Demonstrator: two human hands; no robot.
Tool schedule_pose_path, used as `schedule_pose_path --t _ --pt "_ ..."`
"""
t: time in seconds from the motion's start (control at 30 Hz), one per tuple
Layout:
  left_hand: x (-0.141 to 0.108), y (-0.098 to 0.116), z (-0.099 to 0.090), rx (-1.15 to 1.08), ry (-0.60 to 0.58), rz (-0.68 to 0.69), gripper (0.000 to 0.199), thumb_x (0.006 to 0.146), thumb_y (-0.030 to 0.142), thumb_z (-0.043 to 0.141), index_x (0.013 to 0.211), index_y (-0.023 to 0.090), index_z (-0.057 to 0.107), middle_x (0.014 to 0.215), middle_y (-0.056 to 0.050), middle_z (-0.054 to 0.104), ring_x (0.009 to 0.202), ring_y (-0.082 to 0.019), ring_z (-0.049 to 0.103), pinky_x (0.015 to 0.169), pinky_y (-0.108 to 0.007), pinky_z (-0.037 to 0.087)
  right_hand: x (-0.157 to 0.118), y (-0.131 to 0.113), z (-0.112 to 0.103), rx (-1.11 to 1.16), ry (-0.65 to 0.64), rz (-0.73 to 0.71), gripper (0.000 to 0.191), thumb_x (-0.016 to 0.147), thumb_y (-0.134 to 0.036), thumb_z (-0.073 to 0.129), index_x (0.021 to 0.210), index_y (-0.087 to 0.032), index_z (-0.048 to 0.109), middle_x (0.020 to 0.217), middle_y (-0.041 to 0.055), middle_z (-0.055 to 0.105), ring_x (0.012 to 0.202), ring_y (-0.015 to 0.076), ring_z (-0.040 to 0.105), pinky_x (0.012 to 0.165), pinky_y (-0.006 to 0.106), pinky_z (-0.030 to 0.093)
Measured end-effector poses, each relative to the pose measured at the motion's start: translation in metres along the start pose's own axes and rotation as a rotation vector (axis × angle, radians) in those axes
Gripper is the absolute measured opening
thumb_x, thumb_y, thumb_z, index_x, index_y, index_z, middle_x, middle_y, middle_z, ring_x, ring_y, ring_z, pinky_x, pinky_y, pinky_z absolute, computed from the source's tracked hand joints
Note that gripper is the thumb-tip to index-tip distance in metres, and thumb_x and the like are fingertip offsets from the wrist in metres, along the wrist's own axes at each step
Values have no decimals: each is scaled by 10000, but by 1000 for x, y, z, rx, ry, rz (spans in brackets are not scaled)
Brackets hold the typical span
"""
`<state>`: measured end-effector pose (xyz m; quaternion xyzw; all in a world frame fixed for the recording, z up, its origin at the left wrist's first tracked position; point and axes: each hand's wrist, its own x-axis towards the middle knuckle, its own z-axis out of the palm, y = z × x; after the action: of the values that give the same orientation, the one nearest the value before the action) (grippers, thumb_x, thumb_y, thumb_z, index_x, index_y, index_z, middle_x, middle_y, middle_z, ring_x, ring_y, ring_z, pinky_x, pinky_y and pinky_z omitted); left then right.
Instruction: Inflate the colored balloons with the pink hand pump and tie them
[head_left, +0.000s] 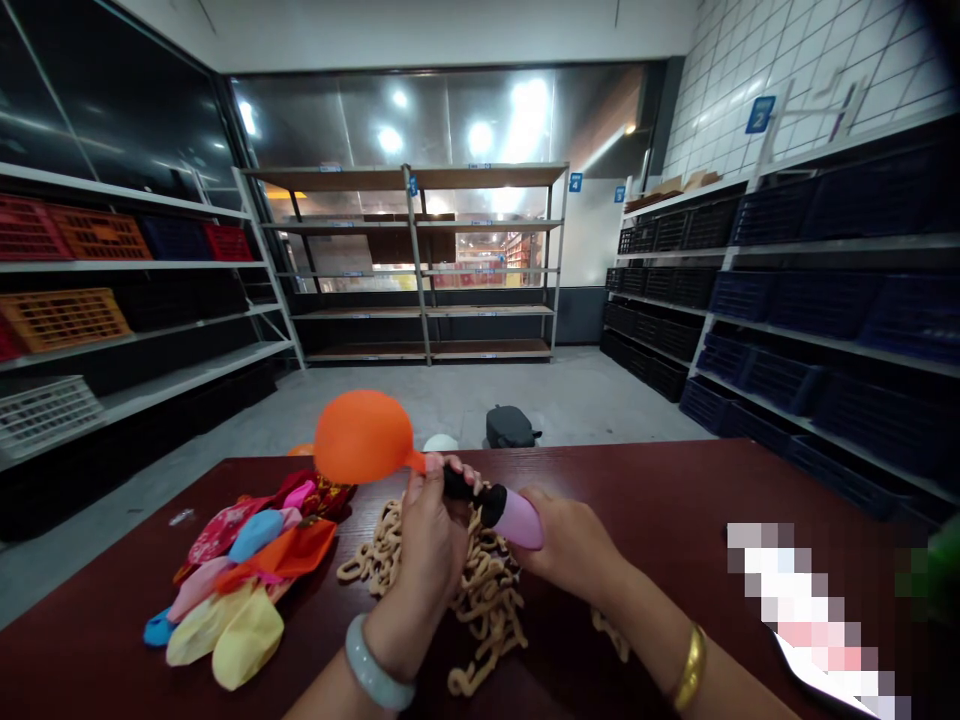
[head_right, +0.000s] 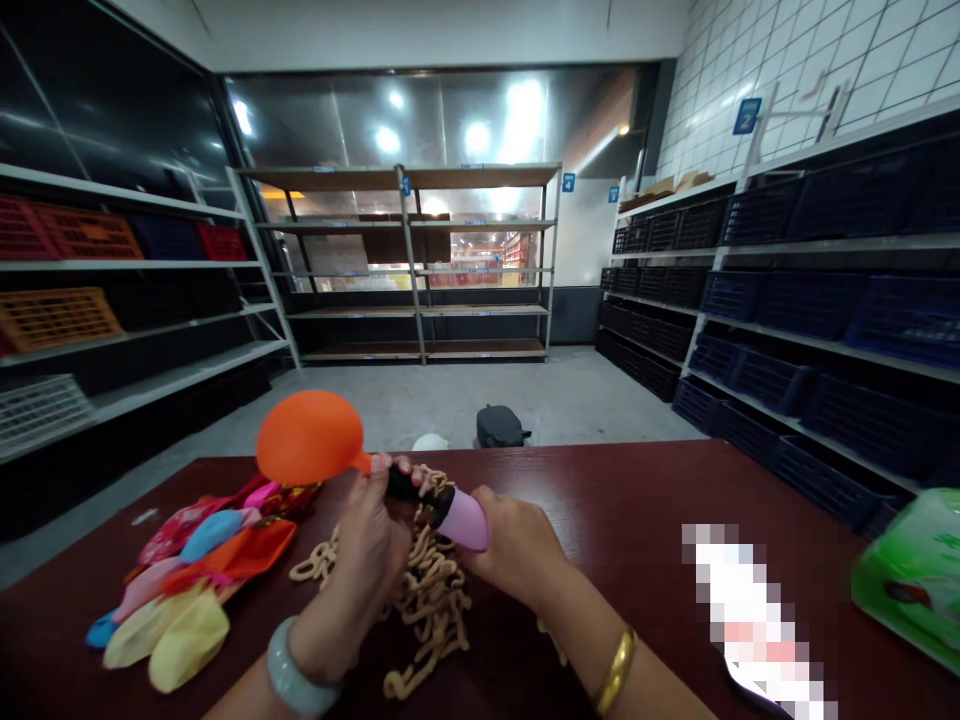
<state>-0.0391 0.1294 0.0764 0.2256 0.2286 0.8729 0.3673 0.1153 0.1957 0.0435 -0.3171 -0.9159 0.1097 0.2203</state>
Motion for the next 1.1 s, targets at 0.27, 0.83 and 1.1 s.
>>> schedule_pose_path --t 0.27,0.83,1.1 --pt "49 59 -27 15 97 148 192 801 248 683 798 182 503 696 0 533 604 -149 538 537 -271 449 1 10 4 -27 -29 30 354 773 -508 636 1010 -250 587 863 32 705 786 230 655 593 289 297" --pt "3 -12 -5 -12 -35 -44 181 844 301 658 824 184 522 761 -3 522 674 -127 527 646 -278 482 -3 4 -5 -70 -42 61 304 768 -456 638 972 -240 572 847 37 713 750 226 666 579 286 294" --pt "-9 -21 -1 -13 -7 -62 197 841 316 663 823 185 517 761 0 517 667 -125 525 654 -283 484 -4 -2 -3 -40 -23 60 295 772 -446 632 967 -235 564 840 37 713 740 231 667 568 288 266"
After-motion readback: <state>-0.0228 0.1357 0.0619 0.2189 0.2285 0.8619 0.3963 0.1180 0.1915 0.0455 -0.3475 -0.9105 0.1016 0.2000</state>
